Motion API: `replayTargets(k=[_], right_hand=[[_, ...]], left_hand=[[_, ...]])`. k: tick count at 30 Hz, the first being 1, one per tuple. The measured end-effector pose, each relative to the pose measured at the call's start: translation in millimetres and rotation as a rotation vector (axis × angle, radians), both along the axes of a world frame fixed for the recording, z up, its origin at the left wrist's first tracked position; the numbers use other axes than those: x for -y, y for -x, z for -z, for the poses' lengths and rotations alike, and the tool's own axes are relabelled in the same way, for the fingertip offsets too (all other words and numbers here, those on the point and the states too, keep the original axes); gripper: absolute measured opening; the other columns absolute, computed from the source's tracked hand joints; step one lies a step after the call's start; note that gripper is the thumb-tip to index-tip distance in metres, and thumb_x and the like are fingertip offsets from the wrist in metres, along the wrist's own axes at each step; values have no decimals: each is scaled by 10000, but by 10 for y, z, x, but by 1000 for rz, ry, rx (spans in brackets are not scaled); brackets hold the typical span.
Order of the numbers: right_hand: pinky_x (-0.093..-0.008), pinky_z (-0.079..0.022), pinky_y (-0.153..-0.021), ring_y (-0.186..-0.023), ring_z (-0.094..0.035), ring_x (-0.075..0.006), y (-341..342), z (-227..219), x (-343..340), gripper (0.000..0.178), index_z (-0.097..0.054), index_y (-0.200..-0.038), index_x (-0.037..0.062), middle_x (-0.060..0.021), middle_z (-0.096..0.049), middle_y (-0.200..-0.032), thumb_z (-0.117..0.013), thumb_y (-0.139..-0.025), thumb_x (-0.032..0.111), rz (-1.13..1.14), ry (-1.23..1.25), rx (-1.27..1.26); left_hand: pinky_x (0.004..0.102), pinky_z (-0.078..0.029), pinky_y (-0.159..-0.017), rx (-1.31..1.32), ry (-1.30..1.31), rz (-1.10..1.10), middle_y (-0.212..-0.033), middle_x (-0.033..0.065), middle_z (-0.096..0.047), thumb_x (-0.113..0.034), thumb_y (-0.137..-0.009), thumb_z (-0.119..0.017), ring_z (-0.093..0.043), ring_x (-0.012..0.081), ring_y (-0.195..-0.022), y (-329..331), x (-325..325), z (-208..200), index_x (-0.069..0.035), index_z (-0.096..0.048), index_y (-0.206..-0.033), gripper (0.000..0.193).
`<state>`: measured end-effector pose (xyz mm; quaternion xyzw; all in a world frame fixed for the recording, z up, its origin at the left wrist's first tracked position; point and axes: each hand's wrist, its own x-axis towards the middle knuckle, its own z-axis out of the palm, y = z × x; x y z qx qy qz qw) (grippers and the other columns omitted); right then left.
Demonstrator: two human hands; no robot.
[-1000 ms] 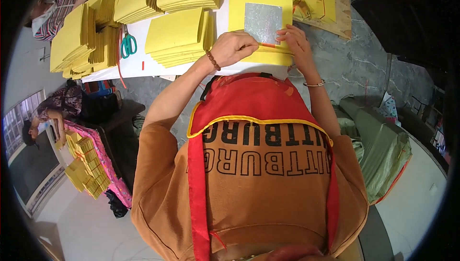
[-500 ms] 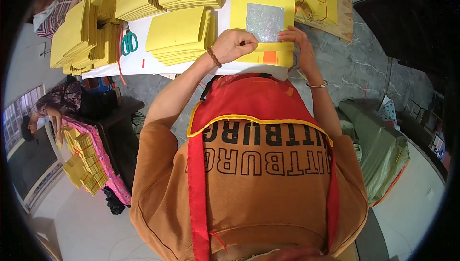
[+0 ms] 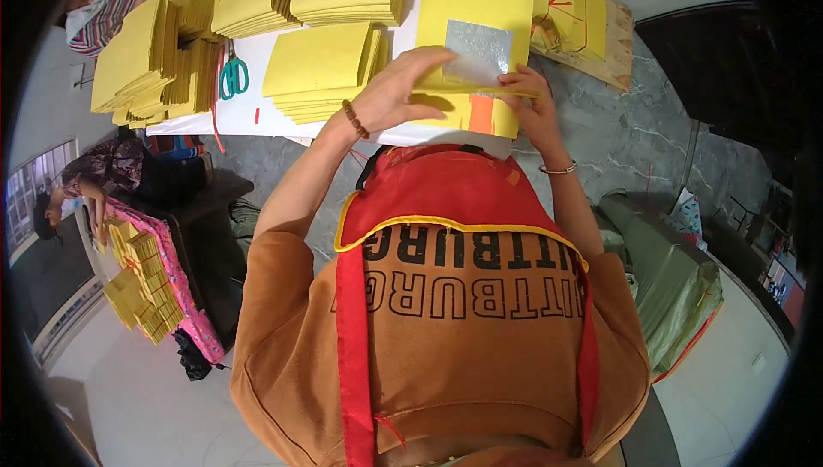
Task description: Folding and stacking sheets of yellow ritual paper at a workspace table.
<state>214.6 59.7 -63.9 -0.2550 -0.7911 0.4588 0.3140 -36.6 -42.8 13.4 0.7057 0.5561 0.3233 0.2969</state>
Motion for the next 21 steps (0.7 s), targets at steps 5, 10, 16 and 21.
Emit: replayTargets(k=[5, 10, 16, 21], right_hand=[[-375, -349, -994, -1122, -481, -241, 48, 6, 70, 232, -581, -1044, 35, -55, -597, -1089, -623, -820, 82, 177, 480, -140], [-352, -363, -966, -1090, -506, -249, -5, -120, -22, 273, -554, -1083, 45, -74, -593, -1095, -624, -822, 90, 77, 186, -112], [-324, -390, -891, -1091, -514, -235, -181, -421, 234, 243, -596, -1051, 49, -82, -610, -1075, -602, -848, 183, 21, 80, 81], [-317, -431, -827, -991, -567, -211, -132, -353, 290, 310, -579, -1119, 31, -94, -631, -1048, -586, -863, 205, 93, 289, 164]], left_hand=[[391, -410, -956, 3, -130, -264, -1135, 190, -565, -97, -789, -629, -499, 340, -1129, -38, -27, 371, -38, -548, -1143, 368], [395, -431, -896, 35, -157, -306, -1061, 184, -593, -25, -792, -578, -536, 357, -1049, -98, -107, 211, -24, -574, -1043, 251], [442, -432, -697, 45, 127, -218, -852, 187, -579, -213, -921, -481, -551, 386, -819, -134, 238, 93, -18, -542, -988, 215], [451, -427, -675, 92, 148, -289, -812, 213, -574, -204, -917, -480, -552, 397, -791, -202, 238, 173, 4, -509, -973, 218]])
